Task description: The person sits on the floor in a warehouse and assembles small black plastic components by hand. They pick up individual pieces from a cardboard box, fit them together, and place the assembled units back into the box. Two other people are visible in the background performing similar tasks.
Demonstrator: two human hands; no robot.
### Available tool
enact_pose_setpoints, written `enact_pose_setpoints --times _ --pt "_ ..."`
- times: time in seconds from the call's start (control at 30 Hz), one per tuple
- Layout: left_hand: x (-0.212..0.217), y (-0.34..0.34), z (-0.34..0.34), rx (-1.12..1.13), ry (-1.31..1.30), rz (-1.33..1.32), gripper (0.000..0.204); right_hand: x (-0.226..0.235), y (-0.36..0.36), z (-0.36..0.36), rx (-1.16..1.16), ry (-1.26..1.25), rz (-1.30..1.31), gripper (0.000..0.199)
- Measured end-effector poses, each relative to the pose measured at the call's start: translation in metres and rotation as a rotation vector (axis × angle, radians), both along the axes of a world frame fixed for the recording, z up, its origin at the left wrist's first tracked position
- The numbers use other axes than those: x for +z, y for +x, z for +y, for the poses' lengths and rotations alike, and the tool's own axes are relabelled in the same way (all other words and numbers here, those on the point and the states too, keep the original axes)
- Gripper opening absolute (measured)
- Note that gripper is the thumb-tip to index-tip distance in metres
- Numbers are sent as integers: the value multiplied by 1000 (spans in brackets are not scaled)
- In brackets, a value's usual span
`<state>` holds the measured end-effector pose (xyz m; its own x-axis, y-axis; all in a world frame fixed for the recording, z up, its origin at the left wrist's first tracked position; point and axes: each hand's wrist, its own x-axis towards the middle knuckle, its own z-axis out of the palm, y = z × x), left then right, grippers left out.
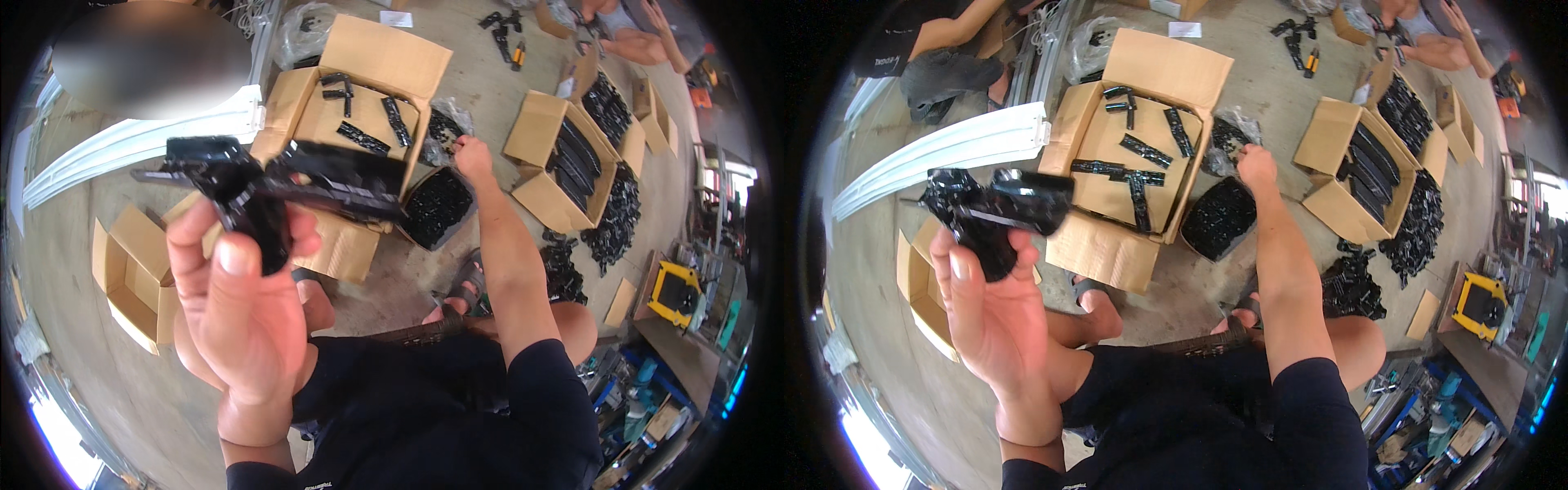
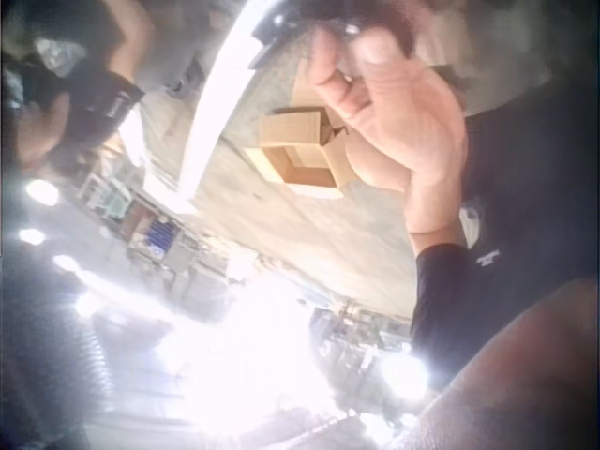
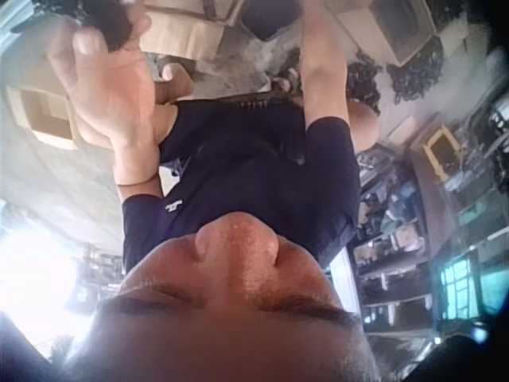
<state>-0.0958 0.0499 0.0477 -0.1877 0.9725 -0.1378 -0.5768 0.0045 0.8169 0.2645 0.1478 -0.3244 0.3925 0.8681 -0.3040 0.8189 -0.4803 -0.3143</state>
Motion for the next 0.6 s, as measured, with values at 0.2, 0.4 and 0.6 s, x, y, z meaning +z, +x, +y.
enact_pose_setpoints --times 0.2,0.4,0.6 --pt "-12 8 14 16 -121 47 44 -57 4 33 74 86 -102 24" --pt "-26 14 20 -49 -180 -13 43 -62 -8 53 -19 -116 -122 27" --pt "-43 28 27 -106 -243 -212 28 -46 -9 37 -59 80 -51 20"
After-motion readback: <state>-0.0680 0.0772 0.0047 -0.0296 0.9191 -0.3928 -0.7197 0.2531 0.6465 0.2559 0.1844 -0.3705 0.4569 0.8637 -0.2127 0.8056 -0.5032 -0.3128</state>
